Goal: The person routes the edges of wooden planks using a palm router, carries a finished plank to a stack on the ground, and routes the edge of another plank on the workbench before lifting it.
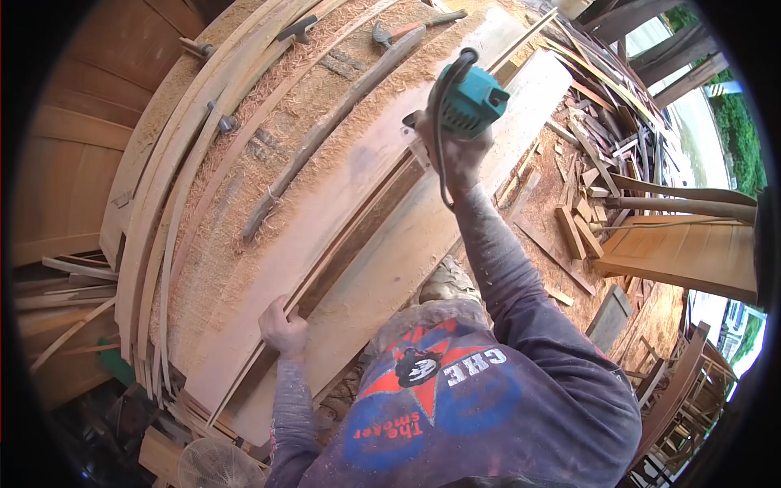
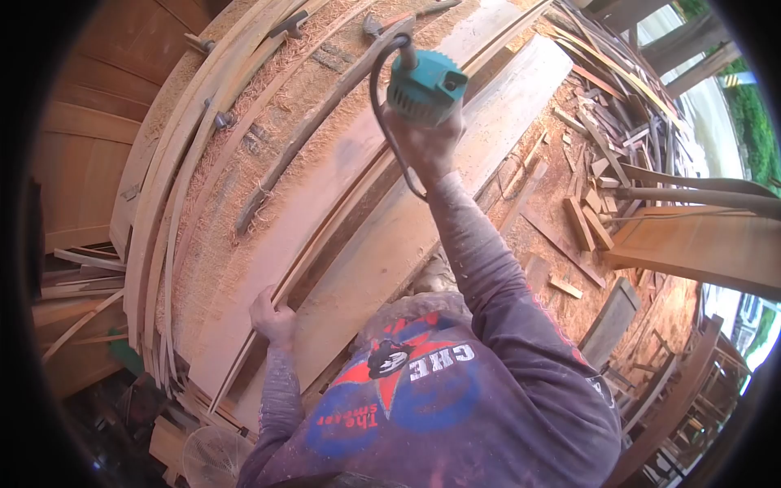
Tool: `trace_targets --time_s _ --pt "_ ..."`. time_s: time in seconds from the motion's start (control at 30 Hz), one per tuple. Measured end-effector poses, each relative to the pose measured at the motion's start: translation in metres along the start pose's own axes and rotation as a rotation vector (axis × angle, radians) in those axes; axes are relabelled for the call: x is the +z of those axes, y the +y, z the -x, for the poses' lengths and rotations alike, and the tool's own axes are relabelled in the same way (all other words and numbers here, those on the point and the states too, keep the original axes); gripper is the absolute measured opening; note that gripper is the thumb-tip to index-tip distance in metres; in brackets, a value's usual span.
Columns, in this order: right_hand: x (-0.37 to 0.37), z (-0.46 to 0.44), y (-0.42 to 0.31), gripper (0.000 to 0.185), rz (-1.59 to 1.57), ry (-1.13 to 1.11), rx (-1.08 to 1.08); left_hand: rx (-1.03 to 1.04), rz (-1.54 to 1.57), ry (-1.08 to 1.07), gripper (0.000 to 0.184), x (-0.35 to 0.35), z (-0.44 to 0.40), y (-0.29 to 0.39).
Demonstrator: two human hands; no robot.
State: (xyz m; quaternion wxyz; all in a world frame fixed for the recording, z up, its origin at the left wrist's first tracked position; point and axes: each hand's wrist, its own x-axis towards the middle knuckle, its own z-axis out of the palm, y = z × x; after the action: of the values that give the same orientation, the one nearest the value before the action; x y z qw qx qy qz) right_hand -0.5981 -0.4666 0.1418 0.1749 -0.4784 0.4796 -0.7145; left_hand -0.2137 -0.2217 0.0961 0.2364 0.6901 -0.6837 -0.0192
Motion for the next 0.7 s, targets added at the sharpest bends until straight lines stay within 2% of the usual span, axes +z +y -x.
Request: trace_targets --time_s 0.07,0.17,0.23,0.43,0.5,0.57,0.63,0.7 --pt "0.015 0.04 -0.021 0.074 0.049 -0.041 0.033 0.009 -0.01 -0.001 0.036 0.001 0.002 -0.004" --pt "0.043 0.083 -0.066 0.08 0.135 0.019 0.07 0.038 -0.01 -0.024 0.038 0.003 0.003 -0.01" --pt "0.05 0.104 -0.081 0.08 0.18 -0.018 0.125 0.018 -0.043 -0.026 0.038 0.004 0.003 -0.01" --pt "0.055 0.127 -0.09 0.073 0.186 -0.156 0.109 0.033 -0.037 0.004 0.037 0.002 0.002 -0.008" --pt "0.048 0.12 -0.09 0.071 0.25 -0.194 0.081 0.022 -0.029 0.004 0.036 0.003 0.003 -0.009" --pt "0.048 0.113 -0.083 0.069 0.308 -0.182 -0.057 0.037 -0.034 0.009 0.035 0.004 0.003 -0.011" --pt "0.049 0.112 -0.079 0.07 0.295 -0.201 -0.03 0.039 -0.027 0.012 0.036 0.004 0.002 -0.012" --pt "0.052 0.11 -0.076 0.072 0.333 -0.165 -0.132 0.035 -0.022 0.0 0.037 0.004 0.002 -0.011"
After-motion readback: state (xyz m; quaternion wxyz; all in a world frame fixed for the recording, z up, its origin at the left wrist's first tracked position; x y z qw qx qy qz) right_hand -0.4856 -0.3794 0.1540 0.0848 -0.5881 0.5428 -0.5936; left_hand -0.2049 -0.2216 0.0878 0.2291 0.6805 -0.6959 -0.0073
